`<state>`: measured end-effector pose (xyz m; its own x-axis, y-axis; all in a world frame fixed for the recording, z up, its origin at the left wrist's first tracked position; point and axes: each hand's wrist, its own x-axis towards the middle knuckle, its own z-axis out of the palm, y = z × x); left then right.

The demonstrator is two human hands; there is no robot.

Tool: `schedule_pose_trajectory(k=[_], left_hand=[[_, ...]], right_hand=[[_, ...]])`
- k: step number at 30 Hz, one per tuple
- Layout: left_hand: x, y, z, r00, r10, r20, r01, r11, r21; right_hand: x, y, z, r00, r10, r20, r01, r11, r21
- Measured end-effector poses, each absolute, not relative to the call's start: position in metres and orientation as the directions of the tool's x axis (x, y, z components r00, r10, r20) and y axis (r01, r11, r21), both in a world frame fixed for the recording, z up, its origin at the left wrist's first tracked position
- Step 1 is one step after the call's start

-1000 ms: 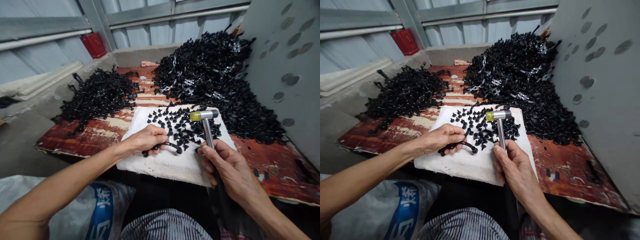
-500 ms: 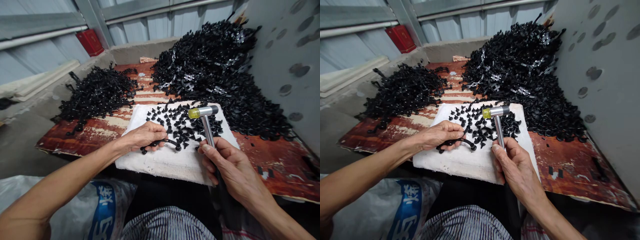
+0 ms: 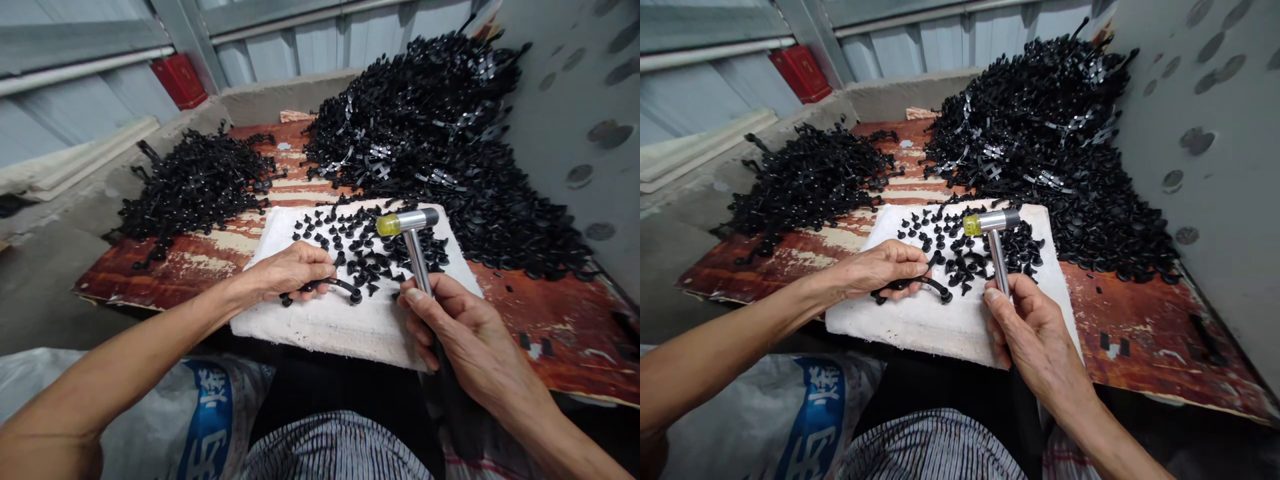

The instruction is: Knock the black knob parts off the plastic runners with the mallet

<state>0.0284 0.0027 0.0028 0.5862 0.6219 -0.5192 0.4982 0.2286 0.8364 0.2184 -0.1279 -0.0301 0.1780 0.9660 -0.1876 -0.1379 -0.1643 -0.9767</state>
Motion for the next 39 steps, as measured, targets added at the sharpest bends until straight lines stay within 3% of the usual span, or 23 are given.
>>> schedule_pose_trajectory(k=[5, 7, 9, 11, 14, 18, 23, 28, 32, 36, 39], left_hand=[[0.029, 0.005, 0.009, 0.574, 0.613, -0.543, 0.538, 0.217, 0.814], [0.029, 0.006, 0.011, 0.580, 0.599, -0.552, 0.551, 0.211, 0.807], [0.029, 0.006, 0.011, 0.589, 0.589, -0.554, 0.551, 0.209, 0.808], [0.029, 0.006, 0.010, 0.587, 0.589, -0.555, 0.553, 0.209, 0.806], [0.030, 0.008, 0.010, 0.577, 0.591, -0.564, 0.573, 0.199, 0.795], [0.030, 0.010, 0.013, 0.560, 0.594, -0.577, 0.600, 0.189, 0.777], [0.027, 0.014, 0.014, 0.587, 0.567, -0.578, 0.594, 0.183, 0.783], [0.025, 0.016, 0.009, 0.629, 0.541, -0.559, 0.547, 0.203, 0.812], [0.025, 0.014, 0.005, 0.623, 0.556, -0.550, 0.542, 0.200, 0.816], [0.025, 0.014, 0.006, 0.622, 0.542, -0.565, 0.541, 0.224, 0.810], [0.025, 0.015, 0.005, 0.620, 0.548, -0.562, 0.530, 0.235, 0.814]], right_hand=[[0.222, -0.131, -0.028, 0.166, 0.967, -0.192, -0.078, -0.181, -0.980], [0.226, -0.134, -0.027, 0.162, 0.974, -0.158, 0.053, -0.168, -0.984], [0.230, -0.135, -0.027, 0.162, 0.986, -0.029, 0.284, -0.074, -0.956], [0.233, -0.133, -0.026, 0.119, 0.974, 0.191, 0.515, 0.104, -0.851], [0.235, -0.126, -0.025, -0.034, 0.900, 0.435, 0.684, 0.338, -0.646], [0.235, -0.119, -0.020, -0.100, 0.863, 0.495, 0.732, 0.401, -0.551], [0.238, -0.116, -0.010, -0.187, 0.884, 0.428, 0.800, 0.390, -0.456], [0.234, -0.122, -0.002, -0.113, 0.791, 0.602, 0.755, 0.462, -0.465], [0.232, -0.118, -0.011, -0.230, 0.858, 0.459, 0.820, 0.425, -0.384], [0.231, -0.116, -0.015, -0.096, 0.829, 0.551, 0.778, 0.408, -0.479], [0.233, -0.118, -0.018, -0.138, 0.869, 0.475, 0.788, 0.387, -0.478]])
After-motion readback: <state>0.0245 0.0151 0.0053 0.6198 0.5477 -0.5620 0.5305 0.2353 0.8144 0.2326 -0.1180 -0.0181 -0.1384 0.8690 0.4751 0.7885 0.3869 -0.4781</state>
